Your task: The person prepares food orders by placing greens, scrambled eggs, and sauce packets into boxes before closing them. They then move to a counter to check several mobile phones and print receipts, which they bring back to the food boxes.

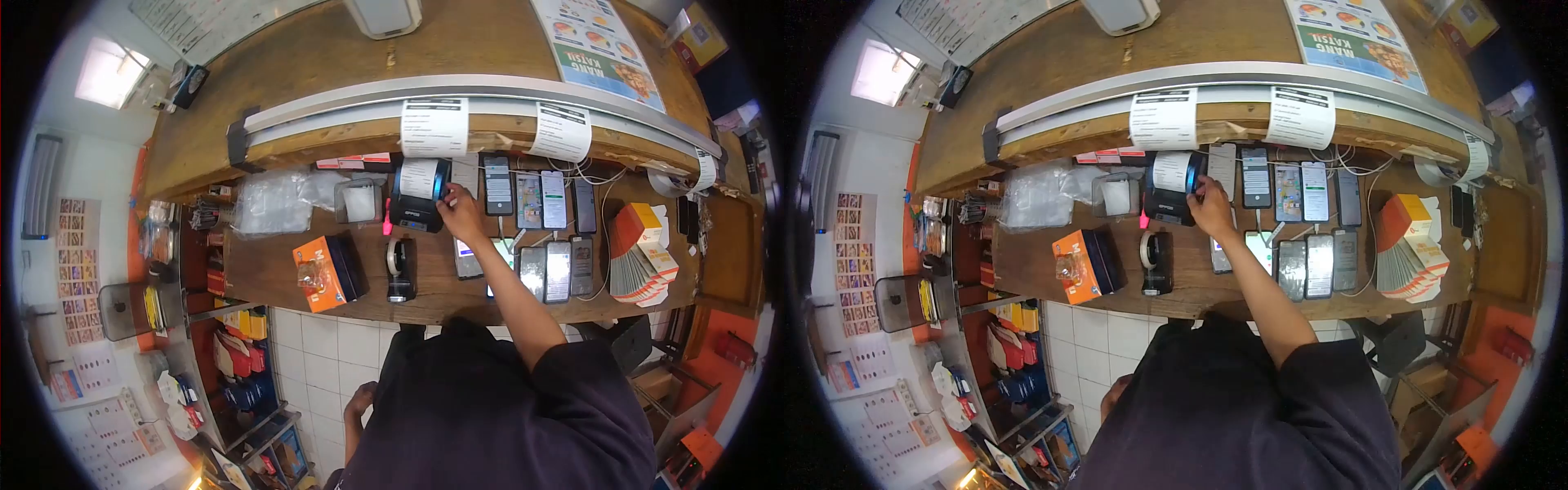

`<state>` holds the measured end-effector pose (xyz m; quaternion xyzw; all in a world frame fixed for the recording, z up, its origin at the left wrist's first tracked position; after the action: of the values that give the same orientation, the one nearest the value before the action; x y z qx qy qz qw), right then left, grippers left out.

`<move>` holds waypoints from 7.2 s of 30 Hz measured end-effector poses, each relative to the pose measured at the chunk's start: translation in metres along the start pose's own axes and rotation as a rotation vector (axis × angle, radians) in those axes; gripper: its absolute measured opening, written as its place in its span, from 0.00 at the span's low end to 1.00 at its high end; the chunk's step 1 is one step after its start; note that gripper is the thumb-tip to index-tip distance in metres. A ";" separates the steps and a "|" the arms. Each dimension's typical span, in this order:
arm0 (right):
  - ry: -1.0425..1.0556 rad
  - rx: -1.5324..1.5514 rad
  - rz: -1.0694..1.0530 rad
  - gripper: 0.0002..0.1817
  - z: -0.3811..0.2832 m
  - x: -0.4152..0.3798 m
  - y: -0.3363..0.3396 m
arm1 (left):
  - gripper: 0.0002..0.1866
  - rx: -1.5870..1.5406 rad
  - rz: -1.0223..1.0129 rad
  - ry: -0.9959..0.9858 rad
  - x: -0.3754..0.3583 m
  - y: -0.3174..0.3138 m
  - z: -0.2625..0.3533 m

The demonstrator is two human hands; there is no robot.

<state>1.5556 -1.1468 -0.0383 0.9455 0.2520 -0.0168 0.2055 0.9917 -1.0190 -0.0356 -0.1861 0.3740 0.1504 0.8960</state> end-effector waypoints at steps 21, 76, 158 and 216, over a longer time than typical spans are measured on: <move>0.075 -0.017 0.112 0.14 -0.057 0.045 -0.009 | 0.14 0.270 0.212 0.340 -0.026 0.208 -0.114; 0.115 -0.124 0.284 0.15 -0.145 -0.019 -0.020 | 0.16 0.225 0.129 0.077 0.036 0.381 -0.193; -0.076 0.244 -0.810 0.32 -0.081 -0.137 -0.031 | 0.19 0.435 -0.125 -0.562 -0.005 -0.085 0.319; 0.782 -1.082 0.076 0.13 -0.321 -0.005 0.068 | 0.30 0.359 -0.166 -0.547 0.073 -0.152 0.335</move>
<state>1.5615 -1.0752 0.2824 0.6537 0.2475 0.4634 0.5447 1.3088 -0.9944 0.1635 -0.0081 0.1238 0.0528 0.9909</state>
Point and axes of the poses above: each hand's wrist, its own x-axis towards the middle knuckle, its own y-axis out of the back of the hand, z = x × y, the point moved 4 cm from there along x, towards the middle knuckle, and after that the axes turned 13 degrees about -z, right-handed, at the moved point
